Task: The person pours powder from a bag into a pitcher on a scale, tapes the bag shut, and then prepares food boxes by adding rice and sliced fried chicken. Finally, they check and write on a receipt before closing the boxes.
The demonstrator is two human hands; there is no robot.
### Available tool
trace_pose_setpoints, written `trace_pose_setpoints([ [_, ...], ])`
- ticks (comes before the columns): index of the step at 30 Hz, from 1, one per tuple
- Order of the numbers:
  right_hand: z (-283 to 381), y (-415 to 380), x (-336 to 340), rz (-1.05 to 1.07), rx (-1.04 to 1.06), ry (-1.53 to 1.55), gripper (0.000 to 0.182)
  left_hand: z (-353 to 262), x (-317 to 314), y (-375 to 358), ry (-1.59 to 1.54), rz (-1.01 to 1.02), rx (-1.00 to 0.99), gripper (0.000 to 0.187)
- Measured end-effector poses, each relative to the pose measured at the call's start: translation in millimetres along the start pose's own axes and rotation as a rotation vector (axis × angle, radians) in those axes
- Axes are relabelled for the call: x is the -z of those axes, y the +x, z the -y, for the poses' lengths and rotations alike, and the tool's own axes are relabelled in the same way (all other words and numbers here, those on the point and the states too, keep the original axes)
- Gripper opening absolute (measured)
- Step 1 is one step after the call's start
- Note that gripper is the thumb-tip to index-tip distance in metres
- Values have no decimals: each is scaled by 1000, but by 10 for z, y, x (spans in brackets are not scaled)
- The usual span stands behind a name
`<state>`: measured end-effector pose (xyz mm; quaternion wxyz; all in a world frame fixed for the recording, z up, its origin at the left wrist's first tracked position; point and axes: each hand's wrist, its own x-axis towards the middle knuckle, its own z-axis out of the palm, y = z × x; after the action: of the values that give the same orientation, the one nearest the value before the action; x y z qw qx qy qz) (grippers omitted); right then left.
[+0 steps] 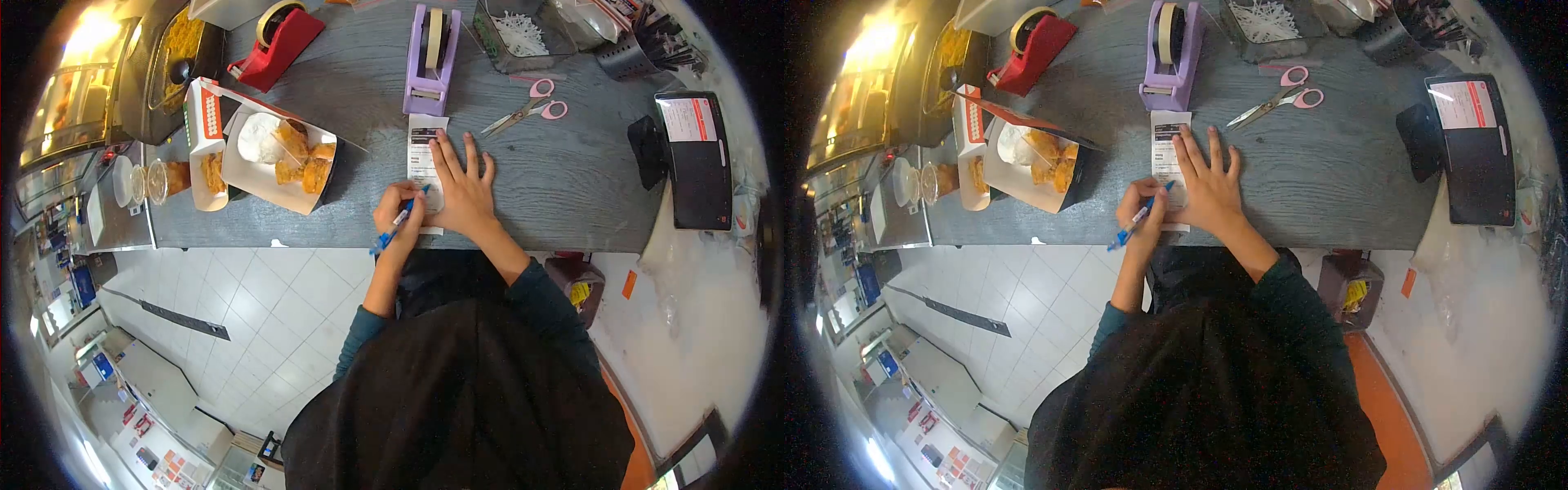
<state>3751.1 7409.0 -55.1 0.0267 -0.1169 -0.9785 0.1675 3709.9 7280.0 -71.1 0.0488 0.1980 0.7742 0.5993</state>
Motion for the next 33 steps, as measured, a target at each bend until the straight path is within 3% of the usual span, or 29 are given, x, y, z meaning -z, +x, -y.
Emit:
trace_pose_setpoints([
  [2,9,-8,24,2,6,16,113,14,43,4,-65,31,-10,8],
  [6,6,-2,49,-4,20,55,121,12,96,-57,-424,-240,207,7],
  [10,4,-2,62,2,26,56,123,38,134,-135,-296,-100,120,9],
  [23,-12,2,75,64,39,53,134,42,115,-144,-277,-103,101,8],
  [26,-21,11,82,91,43,41,136,3,83,-132,-127,-96,124,8],
  [29,-13,13,70,97,44,25,138,70,135,-132,-49,22,-51,7],
  [33,-14,14,69,94,45,21,138,58,91,-144,-134,-96,83,7],
])
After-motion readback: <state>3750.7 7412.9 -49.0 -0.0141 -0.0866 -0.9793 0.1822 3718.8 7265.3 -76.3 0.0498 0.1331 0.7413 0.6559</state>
